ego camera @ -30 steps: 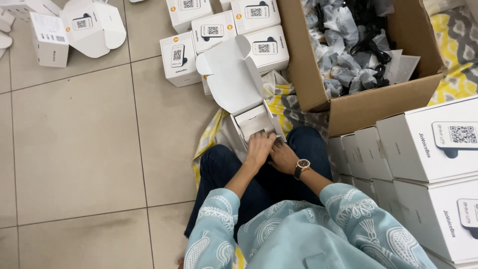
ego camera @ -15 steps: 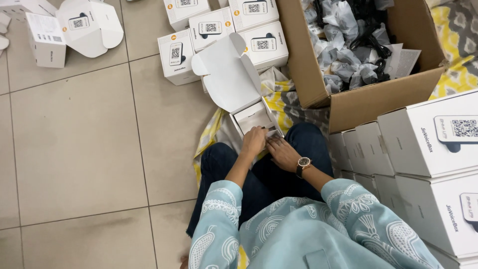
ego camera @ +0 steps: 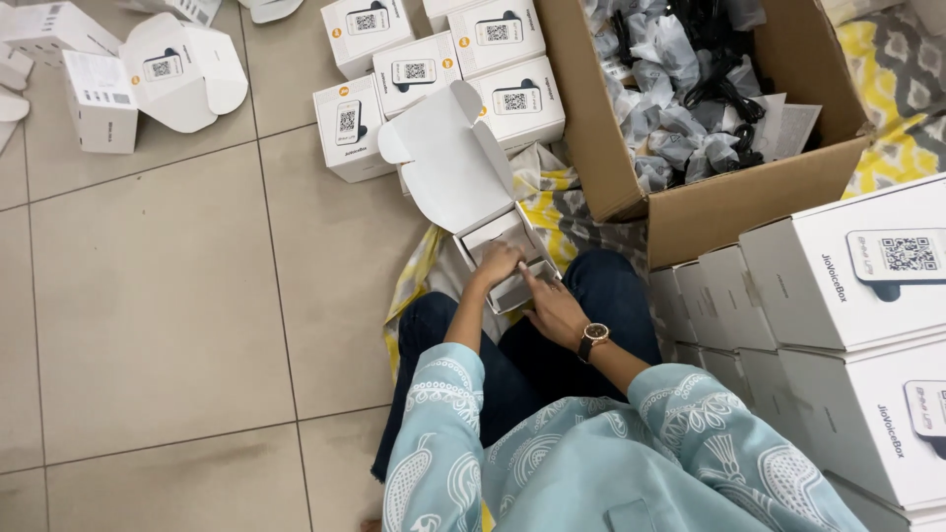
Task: The person packs individual electronics boxes with components and then stacks them.
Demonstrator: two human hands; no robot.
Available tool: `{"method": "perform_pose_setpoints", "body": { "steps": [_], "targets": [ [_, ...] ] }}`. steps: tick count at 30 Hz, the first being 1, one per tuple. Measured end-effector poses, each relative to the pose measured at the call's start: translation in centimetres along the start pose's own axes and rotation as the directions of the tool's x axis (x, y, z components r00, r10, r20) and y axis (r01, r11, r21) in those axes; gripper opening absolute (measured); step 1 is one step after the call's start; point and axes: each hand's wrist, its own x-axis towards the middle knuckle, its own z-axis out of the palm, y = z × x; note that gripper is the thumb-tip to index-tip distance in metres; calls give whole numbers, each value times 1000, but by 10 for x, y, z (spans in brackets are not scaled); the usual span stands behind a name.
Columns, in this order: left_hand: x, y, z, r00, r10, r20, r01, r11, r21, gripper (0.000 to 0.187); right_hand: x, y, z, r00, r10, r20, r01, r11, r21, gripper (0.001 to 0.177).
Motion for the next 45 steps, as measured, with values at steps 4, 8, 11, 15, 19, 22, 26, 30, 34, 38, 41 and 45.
{"method": "perform_pose_setpoints", "body": {
  "steps": [4, 8, 11, 15, 19, 22, 26, 30, 34, 38, 41, 45],
  "targets": [
    [21, -15, 12, 992, -129, -1, 120, 917, 380, 39, 2, -11, -13, 993, 61, 101, -53, 995, -82, 97],
    [2, 20, 3, 953, -285, 102, 207, 859, 469, 39, -2, 3, -7, 999, -17, 51, 18, 999, -32, 95],
    [-11, 35, -2, 957, -279, 83, 186, 807, 561, 40, -3, 1, -5, 998, -59, 24, 59, 998, -10, 94],
    [-27, 58, -13, 983, -177, 40, 110, 756, 645, 41, -4, -1, -9, 999, -37, 35, 37, 999, -14, 94],
    [-56, 81, -30, 997, 41, -63, 7, 783, 622, 25, -8, 2, -8, 995, -5, 97, 10, 999, -50, 83],
    [-77, 88, -35, 952, 228, -205, -82, 834, 546, 14, -5, 1, -1, 996, -17, 87, 23, 997, -67, 69],
    [-101, 109, -38, 790, 462, -403, -194, 812, 550, 17, 1, 8, 14, 1000, 20, -14, -21, 999, -47, 36],
    [-105, 124, -43, 799, 410, -441, -103, 815, 570, 19, 5, 11, 17, 997, 62, -37, -63, 997, -35, 28],
    [-97, 115, -48, 846, 323, -424, -10, 805, 593, 25, 8, 9, 15, 997, 73, -30, -75, 995, -69, 35],
    [-79, 80, -57, 909, 136, -394, 41, 912, 408, 30, 10, -8, 0, 992, 125, -2, -124, 982, -145, 54],
    [-95, 109, -69, 926, 74, -369, 58, 941, 333, 30, 13, 0, 6, 990, 126, -55, -133, 979, -157, 58],
    [-94, 113, -54, 943, 111, -313, 24, 917, 398, 28, 26, 14, 24, 983, 183, -25, -183, 956, -229, 55]
  ]
}}
